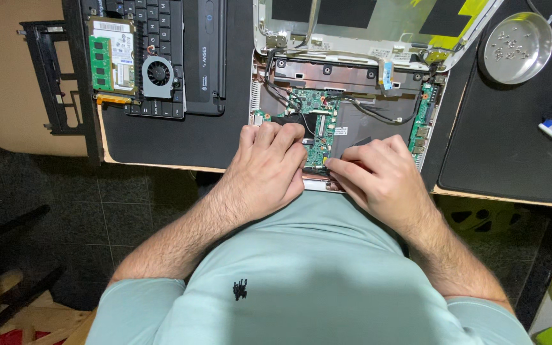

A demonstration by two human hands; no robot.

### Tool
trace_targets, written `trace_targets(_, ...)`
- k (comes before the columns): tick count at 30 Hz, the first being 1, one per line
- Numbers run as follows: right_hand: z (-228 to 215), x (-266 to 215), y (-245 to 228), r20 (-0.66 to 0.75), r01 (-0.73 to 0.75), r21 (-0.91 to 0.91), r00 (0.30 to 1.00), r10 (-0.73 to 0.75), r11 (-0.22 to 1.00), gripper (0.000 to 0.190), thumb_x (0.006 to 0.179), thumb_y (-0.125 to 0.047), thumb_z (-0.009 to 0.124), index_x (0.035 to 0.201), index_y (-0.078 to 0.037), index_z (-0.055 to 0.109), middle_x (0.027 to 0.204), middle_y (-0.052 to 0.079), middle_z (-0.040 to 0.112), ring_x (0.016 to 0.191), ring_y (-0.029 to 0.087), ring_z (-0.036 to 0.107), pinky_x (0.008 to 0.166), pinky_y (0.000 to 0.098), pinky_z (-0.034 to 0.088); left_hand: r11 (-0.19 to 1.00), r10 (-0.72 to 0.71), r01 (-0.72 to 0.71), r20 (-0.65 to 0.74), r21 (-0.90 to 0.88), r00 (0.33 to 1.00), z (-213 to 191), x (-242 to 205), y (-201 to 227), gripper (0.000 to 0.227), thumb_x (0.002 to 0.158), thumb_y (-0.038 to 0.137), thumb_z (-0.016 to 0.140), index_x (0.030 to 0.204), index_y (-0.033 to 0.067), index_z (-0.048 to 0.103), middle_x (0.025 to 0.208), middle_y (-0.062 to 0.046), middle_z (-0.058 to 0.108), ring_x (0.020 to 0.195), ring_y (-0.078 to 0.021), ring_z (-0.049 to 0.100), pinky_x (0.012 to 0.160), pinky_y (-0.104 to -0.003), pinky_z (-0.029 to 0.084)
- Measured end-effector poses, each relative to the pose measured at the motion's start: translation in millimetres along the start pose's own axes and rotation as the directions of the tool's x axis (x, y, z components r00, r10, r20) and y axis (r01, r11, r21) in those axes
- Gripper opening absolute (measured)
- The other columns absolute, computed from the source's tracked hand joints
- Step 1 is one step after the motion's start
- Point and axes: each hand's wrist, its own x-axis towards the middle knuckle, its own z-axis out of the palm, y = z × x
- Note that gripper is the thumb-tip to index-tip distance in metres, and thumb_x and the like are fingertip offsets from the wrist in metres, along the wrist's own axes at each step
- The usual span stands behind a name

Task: The person uses a screwdriver to remove screws from the motherboard of a disassembled laptop. They carefully disconnect cables and lift the motherboard out of the chassis, placing it on the table.

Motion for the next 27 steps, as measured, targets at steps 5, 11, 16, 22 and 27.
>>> trace_targets(5, 0.2, -2.8, 2.1, 0.001, -0.007, -0.023, 1.0, 0.007, 1.0, 0.007, 0.12, -0.023, 0.085, 0.115, -0.025, 0.089, 0.111, -0.004, 0.078, 0.1, 0.022, 0.077, 0.094, 0.0418, 0.056, 1.0, -0.003, 0.003, 0.012, 0.017, 1.0, -0.7, 0.0, 0.6, 0.01, 0.102, 0.024, 0.071, 0.102, 0.0168, 0.064, 0.131, -0.008, 0.061, 0.119, -0.03, 0.057, 0.102, -0.048, 0.043)
trace_targets(11, 1.7, -3.2, 2.9, -0.01, -0.009, -0.01, 1.0, 0.009, 1.0, 0.008, 0.12, -0.021, 0.085, 0.113, -0.025, 0.089, 0.111, -0.003, 0.076, 0.101, 0.024, 0.076, 0.095, 0.0438, 0.056, 1.0, -0.008, 0.008, 0.046, 0.011, 0.999, -0.6, 1.7, -0.2, 0.01, 0.101, 0.024, 0.071, 0.102, 0.0161, 0.064, 0.131, -0.008, 0.06, 0.117, -0.0292, 0.056, 0.1, -0.048, 0.041)
trace_targets(16, 3.1, -2.8, 2.4, -0.026, -0.005, -0.013, 1.0, 0.004, 1.0, 0.011, 0.12, -0.02, 0.084, 0.112, -0.026, 0.089, 0.111, -0.004, 0.076, 0.102, 0.023, 0.075, 0.095, 0.0435, 0.055, 1.0, -0.013, 0.012, 0.058, 0.007, 0.998, -1.2, 2.0, -0.6, 0.014, 0.1, 0.024, 0.073, 0.102, 0.0143, 0.063, 0.132, -0.009, 0.059, 0.117, -0.0306, 0.055, 0.1, -0.049, 0.041)
trace_targets(22, 4.2, -1.7, -1.0, -0.049, 0.02, -0.08, 0.999, -0.024, 0.997, 0.013, 0.119, -0.018, 0.084, 0.111, -0.028, 0.088, 0.111, -0.004, 0.074, 0.103, 0.023, 0.074, 0.096, 0.0439, 0.056, 1.0, -0.016, 0.016, 0.074, -0.009, 0.997, -0.6, 3.2, -1.6, 0.012, 0.101, 0.023, 0.072, 0.102, 0.014, 0.064, 0.13, -0.009, 0.057, 0.117, -0.03, 0.054, 0.099, -0.048, 0.04)
trace_targets(27, 3.7, -1.5, 0.6, -0.009, -0.004, -0.031, 1.0, 0.003, 1.0, 0.015, 0.122, -0.018, 0.08, 0.115, -0.028, 0.089, 0.11, -0.004, 0.073, 0.103, 0.023, 0.074, 0.097, 0.0425, 0.056, 1.0, 0.001, 0.0, 0.051, -0.014, 0.999, 4.9, 1.6, -2.8, 0.012, 0.1, 0.024, 0.072, 0.102, 0.0144, 0.064, 0.13, -0.008, 0.057, 0.118, -0.0297, 0.053, 0.098, -0.048, 0.039)
